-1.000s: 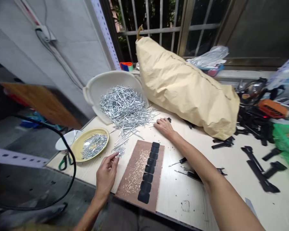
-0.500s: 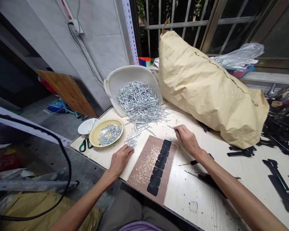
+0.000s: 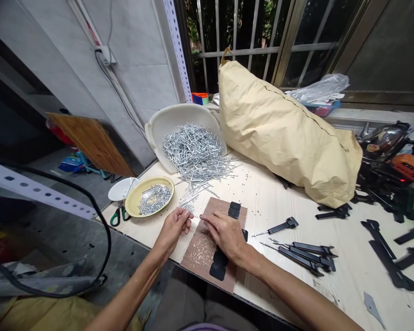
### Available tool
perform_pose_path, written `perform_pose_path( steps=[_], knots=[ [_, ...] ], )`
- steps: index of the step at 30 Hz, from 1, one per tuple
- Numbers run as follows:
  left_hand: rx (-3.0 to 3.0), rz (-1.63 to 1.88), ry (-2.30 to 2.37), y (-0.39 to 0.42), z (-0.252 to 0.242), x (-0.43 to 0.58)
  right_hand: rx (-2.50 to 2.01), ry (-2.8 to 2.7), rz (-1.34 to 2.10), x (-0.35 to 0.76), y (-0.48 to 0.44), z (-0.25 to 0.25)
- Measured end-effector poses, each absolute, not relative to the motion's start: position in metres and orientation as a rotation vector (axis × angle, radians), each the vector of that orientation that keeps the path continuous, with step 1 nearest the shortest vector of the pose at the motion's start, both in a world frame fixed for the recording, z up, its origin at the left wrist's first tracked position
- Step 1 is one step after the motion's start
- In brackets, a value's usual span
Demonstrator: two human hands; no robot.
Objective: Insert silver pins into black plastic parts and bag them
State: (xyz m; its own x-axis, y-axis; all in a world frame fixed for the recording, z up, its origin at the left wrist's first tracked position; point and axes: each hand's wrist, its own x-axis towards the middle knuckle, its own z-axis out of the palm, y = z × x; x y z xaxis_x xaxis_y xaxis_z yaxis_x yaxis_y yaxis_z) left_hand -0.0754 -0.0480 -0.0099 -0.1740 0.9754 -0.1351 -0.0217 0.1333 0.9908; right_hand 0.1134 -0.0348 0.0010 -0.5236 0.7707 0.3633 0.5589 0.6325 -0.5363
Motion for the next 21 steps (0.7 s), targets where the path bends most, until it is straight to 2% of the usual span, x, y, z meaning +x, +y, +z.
perform_pose_path(
  steps=[3, 7, 21],
  knots=[
    [0.723, 1.33, 1.176, -0.051, 0.001, -0.061, -1.104, -2.291, 0.446, 0.105, -0.038, 0.003],
    [0.589, 1.369, 1.124, -0.052, 0.006, -0.053, -1.177, -2.294, 0.394, 0.105, -0.038, 0.002],
    [0.703, 1.349, 1.197, -0.048, -0.006, -0.047, -1.235, -2.296, 0.241, 0.113, -0.039, -0.003]
  ],
)
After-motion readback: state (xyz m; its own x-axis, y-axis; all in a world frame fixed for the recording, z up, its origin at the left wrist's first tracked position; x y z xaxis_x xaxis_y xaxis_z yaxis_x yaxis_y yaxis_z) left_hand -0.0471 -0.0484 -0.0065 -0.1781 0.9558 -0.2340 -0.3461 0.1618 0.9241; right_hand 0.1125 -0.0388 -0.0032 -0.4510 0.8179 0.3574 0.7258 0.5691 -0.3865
